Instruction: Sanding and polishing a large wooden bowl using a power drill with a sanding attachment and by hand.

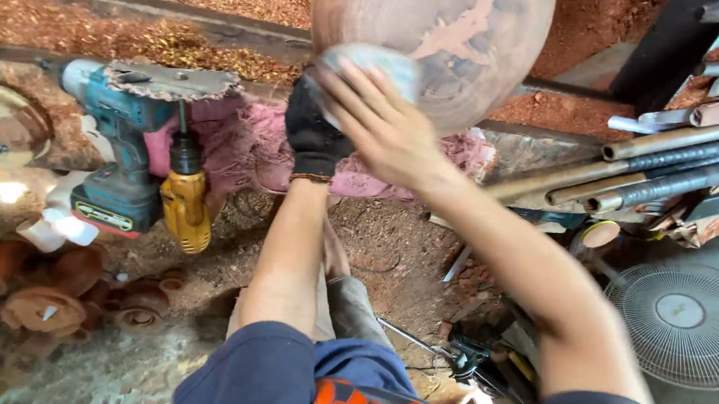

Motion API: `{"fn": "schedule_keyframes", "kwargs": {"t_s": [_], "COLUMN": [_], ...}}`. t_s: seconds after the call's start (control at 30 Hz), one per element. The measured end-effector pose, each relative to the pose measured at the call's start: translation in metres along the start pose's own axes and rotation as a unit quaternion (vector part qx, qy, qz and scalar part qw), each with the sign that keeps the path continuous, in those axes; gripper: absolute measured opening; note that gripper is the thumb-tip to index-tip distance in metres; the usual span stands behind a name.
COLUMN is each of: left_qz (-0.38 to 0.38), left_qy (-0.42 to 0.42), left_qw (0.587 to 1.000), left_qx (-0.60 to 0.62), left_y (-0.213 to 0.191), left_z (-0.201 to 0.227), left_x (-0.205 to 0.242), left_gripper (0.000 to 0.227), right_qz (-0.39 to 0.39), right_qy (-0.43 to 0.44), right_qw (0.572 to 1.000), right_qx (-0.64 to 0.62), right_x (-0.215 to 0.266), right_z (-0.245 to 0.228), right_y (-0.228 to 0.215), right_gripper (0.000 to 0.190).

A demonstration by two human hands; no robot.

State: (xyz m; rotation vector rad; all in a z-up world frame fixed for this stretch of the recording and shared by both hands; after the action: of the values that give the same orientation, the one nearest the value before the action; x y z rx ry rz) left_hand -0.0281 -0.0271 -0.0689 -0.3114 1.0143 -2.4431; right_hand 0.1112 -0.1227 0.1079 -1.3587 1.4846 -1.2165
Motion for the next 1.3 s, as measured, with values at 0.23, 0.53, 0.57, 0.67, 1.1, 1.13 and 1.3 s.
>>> {"fn": "schedule_keyframes", "kwargs": {"t_s": [0.23,0.53,0.57,0.67,1.1,1.13,1.3], "left_qz": [-0.036,-0.112,-0.113,-0.108,-0.096,-0.089,-0.088], "left_qy": [-0.001,-0.001,0.006,0.012,0.013,0.014,-0.005], "left_qw": [0.997,0.993,0.992,0.992,0.995,0.996,0.996], "left_qx": [0.068,-0.049,-0.048,-0.058,-0.037,-0.027,-0.026], "left_y": [-0.039,-0.023,-0.022,-0.022,-0.017,-0.022,-0.034], "left_z": [0.045,0.037,0.04,0.045,0.041,0.045,0.053], "left_x": [-0.04,-0.034,-0.038,-0.048,-0.038,-0.043,-0.044], "left_gripper": [0.074,0.075,0.075,0.073,0.058,0.057,0.066], "right_qz": [0.121,0.196,0.2,0.128,0.167,0.176,0.107], "right_qy": [0.109,0.408,0.413,0.382,0.298,0.351,0.437], "right_qw": [0.984,0.891,0.888,0.913,0.928,0.892,0.881], "right_qx": [-0.073,-0.018,-0.015,0.066,-0.151,-0.223,-0.146], "right_x": [0.1,0.051,0.053,0.053,0.067,0.096,-0.048], "right_z": [0.043,-0.007,-0.007,0.012,0.026,0.04,0.101], "right_y": [0.025,0.026,0.024,0.02,0.005,0.018,-0.064], "right_gripper": [0.033,0.047,0.047,0.055,0.044,0.04,0.036]}}
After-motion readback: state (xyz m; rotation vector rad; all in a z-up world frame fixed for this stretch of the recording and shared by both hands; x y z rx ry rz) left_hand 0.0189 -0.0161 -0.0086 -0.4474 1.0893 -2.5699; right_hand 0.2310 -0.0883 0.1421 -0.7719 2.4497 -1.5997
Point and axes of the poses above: each hand's wrist, its own x-axis away from the middle knuckle, its own y-axis out of the palm, z = x × y, the point moved 2 cm from there along -x, towards the middle knuckle, and after that the axes turned 8 degrees about x, right-handed, at the moved point
